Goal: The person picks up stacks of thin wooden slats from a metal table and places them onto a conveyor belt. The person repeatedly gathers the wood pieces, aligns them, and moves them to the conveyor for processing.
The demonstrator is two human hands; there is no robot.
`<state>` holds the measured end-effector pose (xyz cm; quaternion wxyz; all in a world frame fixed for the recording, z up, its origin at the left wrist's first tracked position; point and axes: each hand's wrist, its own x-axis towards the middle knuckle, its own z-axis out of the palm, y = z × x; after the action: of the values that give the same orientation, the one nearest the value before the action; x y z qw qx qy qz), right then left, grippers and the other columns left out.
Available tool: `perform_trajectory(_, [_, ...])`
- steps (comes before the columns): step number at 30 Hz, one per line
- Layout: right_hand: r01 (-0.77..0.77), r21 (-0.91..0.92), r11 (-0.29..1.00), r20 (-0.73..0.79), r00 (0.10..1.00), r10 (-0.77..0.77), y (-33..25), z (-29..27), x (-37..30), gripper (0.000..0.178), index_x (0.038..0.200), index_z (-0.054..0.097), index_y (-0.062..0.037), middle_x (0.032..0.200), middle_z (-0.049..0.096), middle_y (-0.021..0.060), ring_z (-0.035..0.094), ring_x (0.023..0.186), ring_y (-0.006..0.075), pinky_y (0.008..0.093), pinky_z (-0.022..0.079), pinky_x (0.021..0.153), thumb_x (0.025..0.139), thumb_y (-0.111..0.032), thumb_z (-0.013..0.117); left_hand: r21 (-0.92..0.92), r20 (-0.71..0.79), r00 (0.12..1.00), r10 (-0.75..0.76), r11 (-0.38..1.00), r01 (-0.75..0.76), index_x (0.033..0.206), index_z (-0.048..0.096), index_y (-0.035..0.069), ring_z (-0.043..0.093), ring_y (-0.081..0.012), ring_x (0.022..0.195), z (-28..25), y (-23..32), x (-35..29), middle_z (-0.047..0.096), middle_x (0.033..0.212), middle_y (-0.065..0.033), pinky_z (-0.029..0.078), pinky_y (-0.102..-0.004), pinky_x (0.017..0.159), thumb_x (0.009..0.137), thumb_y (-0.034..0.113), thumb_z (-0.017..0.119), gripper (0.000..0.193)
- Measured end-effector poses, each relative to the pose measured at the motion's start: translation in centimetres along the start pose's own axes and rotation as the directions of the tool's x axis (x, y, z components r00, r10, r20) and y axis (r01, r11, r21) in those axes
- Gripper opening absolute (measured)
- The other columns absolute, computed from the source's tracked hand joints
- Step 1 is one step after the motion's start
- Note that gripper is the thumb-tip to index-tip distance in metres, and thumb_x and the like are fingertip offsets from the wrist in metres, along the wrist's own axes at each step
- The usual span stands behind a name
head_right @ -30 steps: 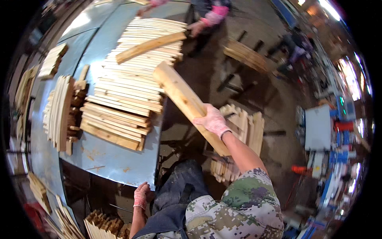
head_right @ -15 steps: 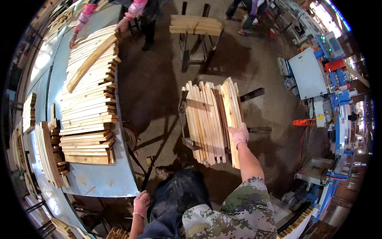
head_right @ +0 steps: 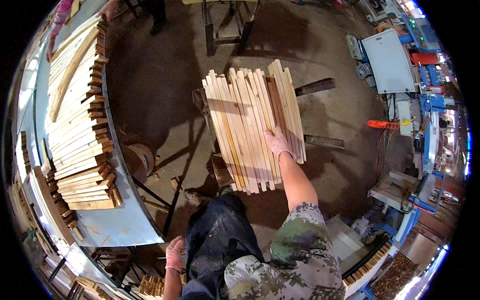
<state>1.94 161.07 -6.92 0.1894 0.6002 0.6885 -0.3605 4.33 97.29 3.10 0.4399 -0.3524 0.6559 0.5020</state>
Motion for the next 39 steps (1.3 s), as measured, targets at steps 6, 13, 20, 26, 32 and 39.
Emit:
perform_trajectory(6, [0.371,0.164,0.914,-0.269,0.908,-0.321,-8.5,-4.1,-4.3,0.079,0.165,0.029,0.0,0.168,0.036,0.0236,0.038,0.155,0.0367,0.0431,0.035,0.125,0.108,-0.049,0.053,-0.139,0.017,0.999,0.039,0.99,-0.036,0.139,0.065,-0.003,0.067,-0.0128,0.09,-0.5,2.3,-0.3,0.074,0.112,-0.0053,0.053,-0.0258,0.081,0.099,0.013,0.073,0.043])
perform_trajectory(13, [0.594,0.632,0.498,-0.118,0.709,-0.695,-25.9,0.2,-19.0,0.047,0.15,0.058,-0.0034,0.143,0.066,0.0112,0.065,0.127,0.018,0.0295,0.053,0.106,0.11,-0.028,0.061,-0.261,-0.236,0.954,0.186,0.933,-0.247,0.142,0.065,0.0,0.066,-0.0148,0.101,-8.9,4.7,1.7,0.073,0.118,-0.0053,0.051,-0.0305,0.088,0.098,0.021,0.074,0.05])
perform_trajectory(20, [0.647,0.537,0.541,0.383,0.384,-0.84,-36.7,21.0,-23.8,0.058,0.155,0.048,0.0029,0.145,0.063,0.0147,0.06,0.134,0.0203,0.0311,0.047,0.114,0.104,-0.016,0.07,-0.115,-0.536,0.809,0.24,0.929,-0.352,0.145,0.056,-0.01,0.056,-0.04,0.137,-17.2,9.9,10.1,0.059,0.148,-0.0289,0.042,-0.0422,0.117,0.099,0.041,0.068,0.07])
perform_trajectory(26, [0.737,0.437,0.516,0.267,0.442,-0.856,-49.0,29.5,-22.4,0.084,0.166,0.023,0.0019,0.169,0.034,0.026,0.035,0.157,0.0325,0.0366,0.029,0.126,0.102,-0.024,0.071,-0.105,-0.675,0.737,0.016,0.988,-0.118,0.15,0.048,-0.011,0.044,-0.0455,0.147,-18.4,18.1,15.6,0.047,0.156,-0.0347,0.035,-0.0457,0.123,0.1,0.063,0.057,0.09])
perform_trajectory(32, [0.709,0.501,0.496,0.233,0.442,-0.867,-56.9,31.8,-15.1,0.068,0.162,0.036,0.0042,0.16,0.049,0.0197,0.048,0.147,0.0256,0.0319,0.034,0.122,0.106,-0.022,0.065,-0.711,-0.688,0.708,-0.159,0.344,-0.614,0.145,0.056,0.002,0.055,-0.0357,0.133,-13.8,26.6,18.7,0.059,0.141,-0.0229,0.042,-0.0516,0.115,0.098,0.035,0.069,0.059])
perform_trajectory(39, [0.701,0.464,0.542,0.223,0.499,-0.837,-58.1,33.6,-11.7,0.054,0.152,0.052,0.0028,0.151,0.059,0.0134,0.055,0.139,0.0231,0.0347,0.039,0.12,0.109,-0.028,0.061,-0.813,-0.58,0.815,0.013,0.051,-0.579,0.14,0.057,0.003,0.054,-0.0057,0.067,-16.3,29.0,13.7,0.064,0.089,0.0019,0.043,-0.0226,0.055,0.094,0.03,0.078,0.058])
